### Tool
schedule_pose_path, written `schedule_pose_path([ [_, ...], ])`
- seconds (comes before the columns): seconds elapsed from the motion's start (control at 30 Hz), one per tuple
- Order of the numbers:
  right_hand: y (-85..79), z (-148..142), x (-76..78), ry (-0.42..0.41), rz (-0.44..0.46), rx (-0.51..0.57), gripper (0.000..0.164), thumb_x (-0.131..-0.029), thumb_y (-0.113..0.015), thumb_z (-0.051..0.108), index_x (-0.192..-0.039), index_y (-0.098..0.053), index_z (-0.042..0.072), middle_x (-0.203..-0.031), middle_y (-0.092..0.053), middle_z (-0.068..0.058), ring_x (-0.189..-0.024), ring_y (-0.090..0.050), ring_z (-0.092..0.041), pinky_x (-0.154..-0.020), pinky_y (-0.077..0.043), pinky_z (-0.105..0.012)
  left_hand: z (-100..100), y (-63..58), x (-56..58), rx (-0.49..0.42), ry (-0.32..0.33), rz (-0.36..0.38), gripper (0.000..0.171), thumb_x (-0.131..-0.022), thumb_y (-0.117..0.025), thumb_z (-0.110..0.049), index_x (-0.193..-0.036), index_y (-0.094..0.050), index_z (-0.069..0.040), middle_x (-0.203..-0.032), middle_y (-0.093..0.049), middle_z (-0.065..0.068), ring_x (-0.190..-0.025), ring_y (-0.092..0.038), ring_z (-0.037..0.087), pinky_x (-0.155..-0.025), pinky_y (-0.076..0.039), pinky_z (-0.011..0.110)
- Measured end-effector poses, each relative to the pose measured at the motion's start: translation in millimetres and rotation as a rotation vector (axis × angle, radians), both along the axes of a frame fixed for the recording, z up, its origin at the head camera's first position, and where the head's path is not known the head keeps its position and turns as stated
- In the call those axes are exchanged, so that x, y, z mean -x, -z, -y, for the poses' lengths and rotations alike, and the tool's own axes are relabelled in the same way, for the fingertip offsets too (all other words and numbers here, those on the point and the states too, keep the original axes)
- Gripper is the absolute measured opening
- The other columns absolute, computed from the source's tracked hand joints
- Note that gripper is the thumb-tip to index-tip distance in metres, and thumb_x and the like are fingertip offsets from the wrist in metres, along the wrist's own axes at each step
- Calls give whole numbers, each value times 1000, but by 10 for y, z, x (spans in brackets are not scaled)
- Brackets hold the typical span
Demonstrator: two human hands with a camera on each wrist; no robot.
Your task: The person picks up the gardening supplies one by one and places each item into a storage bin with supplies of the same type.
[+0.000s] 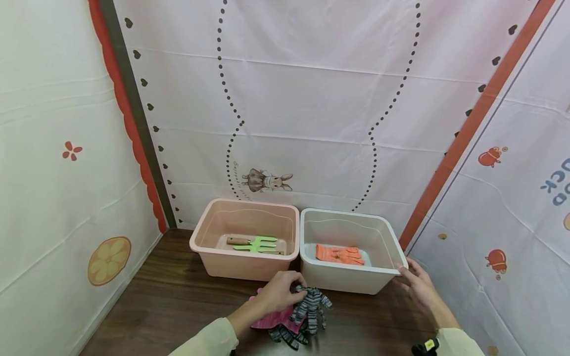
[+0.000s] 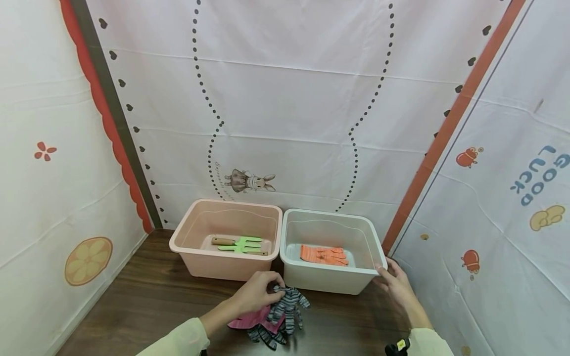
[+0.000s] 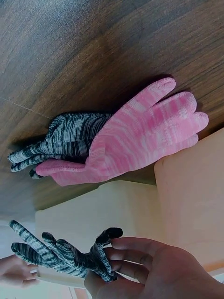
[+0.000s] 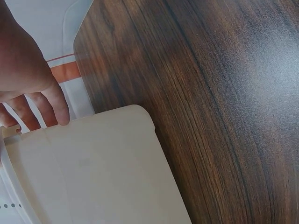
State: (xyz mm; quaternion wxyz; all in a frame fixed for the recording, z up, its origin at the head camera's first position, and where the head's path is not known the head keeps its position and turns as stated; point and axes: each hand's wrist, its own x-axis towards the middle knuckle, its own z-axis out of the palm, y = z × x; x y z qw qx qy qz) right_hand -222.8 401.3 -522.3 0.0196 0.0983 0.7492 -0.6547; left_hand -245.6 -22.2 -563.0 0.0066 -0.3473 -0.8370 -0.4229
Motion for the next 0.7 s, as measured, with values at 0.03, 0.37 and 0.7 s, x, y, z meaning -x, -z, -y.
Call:
schedule_pose_path([
  [0.03, -1, 0, 2, 2, 4, 0, 71, -113, -55, 30, -165, -18, -2, -155, -37, -20, -102, -62, 6, -107, -54, -44, -1, -4, -2, -1, 1, 3, 10, -94, -81, -18, -94, -72, -21, -90, -66, -16, -80, -57, 0, -74, -52, 19],
  [0.37, -2, 0, 8, 4, 10, -8, 71, -113, -55, 31, -165, -19, 0, -155, -40, -15, -103, -61, 7, -106, -55, -42, 7, -58, -34, -23, 5, 1, 10, -92, -82, -17, -92, -72, -19, -86, -65, -14, -74, -56, 2, -67, -50, 17],
  [0.7, 20, -20, -4, -9, -15, 23, 70, -112, -55, 31, -165, -20, 0, -138, -50, 6, -109, -60, 5, -103, -56, -37, 11, -105, -30, -35, 26, 22, 12, -93, -82, -17, -94, -71, -20, -89, -65, -14, -77, -61, 6, -70, -53, 18],
])
